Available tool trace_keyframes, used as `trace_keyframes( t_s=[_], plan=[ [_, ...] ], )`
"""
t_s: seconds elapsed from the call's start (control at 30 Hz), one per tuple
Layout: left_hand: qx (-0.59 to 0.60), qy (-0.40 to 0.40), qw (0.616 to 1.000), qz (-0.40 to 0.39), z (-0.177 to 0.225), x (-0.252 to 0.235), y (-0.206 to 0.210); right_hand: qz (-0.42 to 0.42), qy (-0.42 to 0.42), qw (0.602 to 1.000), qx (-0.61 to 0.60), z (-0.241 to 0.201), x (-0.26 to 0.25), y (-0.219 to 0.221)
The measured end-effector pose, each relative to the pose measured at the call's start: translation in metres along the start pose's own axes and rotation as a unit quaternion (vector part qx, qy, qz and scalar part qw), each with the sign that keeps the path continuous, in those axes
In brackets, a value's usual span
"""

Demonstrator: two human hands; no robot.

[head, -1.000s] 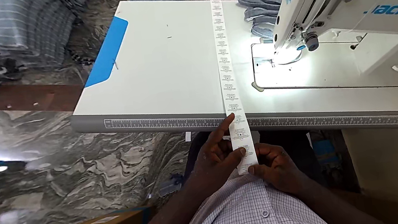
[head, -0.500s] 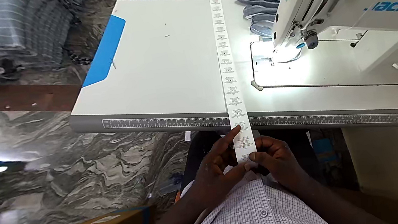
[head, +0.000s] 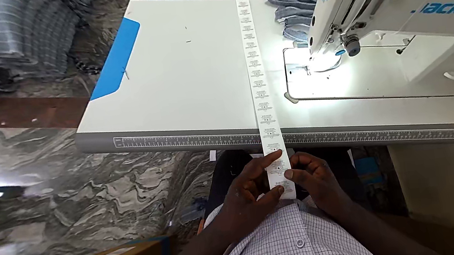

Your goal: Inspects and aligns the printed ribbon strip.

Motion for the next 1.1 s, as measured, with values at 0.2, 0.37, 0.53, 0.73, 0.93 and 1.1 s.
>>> trace_keyframes(
  t_s=[0.2,0.37,0.53,0.73,0.93,1.1],
  plan=[
    [0.030,-0.001,0.999,-0.028,-0.008,0.002,0.001,-0.014,0.014,1.000,0.014,-0.001,0.002,0.004],
    [0.083,-0.011,0.997,-0.005,0.004,-0.010,-0.011,-0.064,-0.013,0.998,-0.001,-0.001,0.007,0.009],
    [0.071,-0.024,0.997,0.019,0.011,-0.016,-0.012,-0.058,-0.020,0.998,0.011,-0.001,0.006,0.007],
    [0.019,-0.003,1.000,-0.011,0.001,-0.001,0.001,0.005,-0.002,1.000,0.010,-0.002,-0.002,-0.001],
    [0.052,-0.014,0.999,-0.009,-0.002,-0.002,-0.008,-0.029,0.007,1.000,0.008,0.000,0.001,0.005],
    [0.094,-0.023,0.995,0.018,0.008,-0.012,-0.018,-0.084,0.002,0.996,-0.004,0.000,0.006,0.011]
  ],
)
Point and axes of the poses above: each hand's wrist, its own x-axis away from the middle knuckle, its own y-axis out of the palm, z = x × y, the point moved 6 cm from there along -x, towards the middle knuckle, and after that the axes turned 8 degrees about -x, right-handed, at the moved point
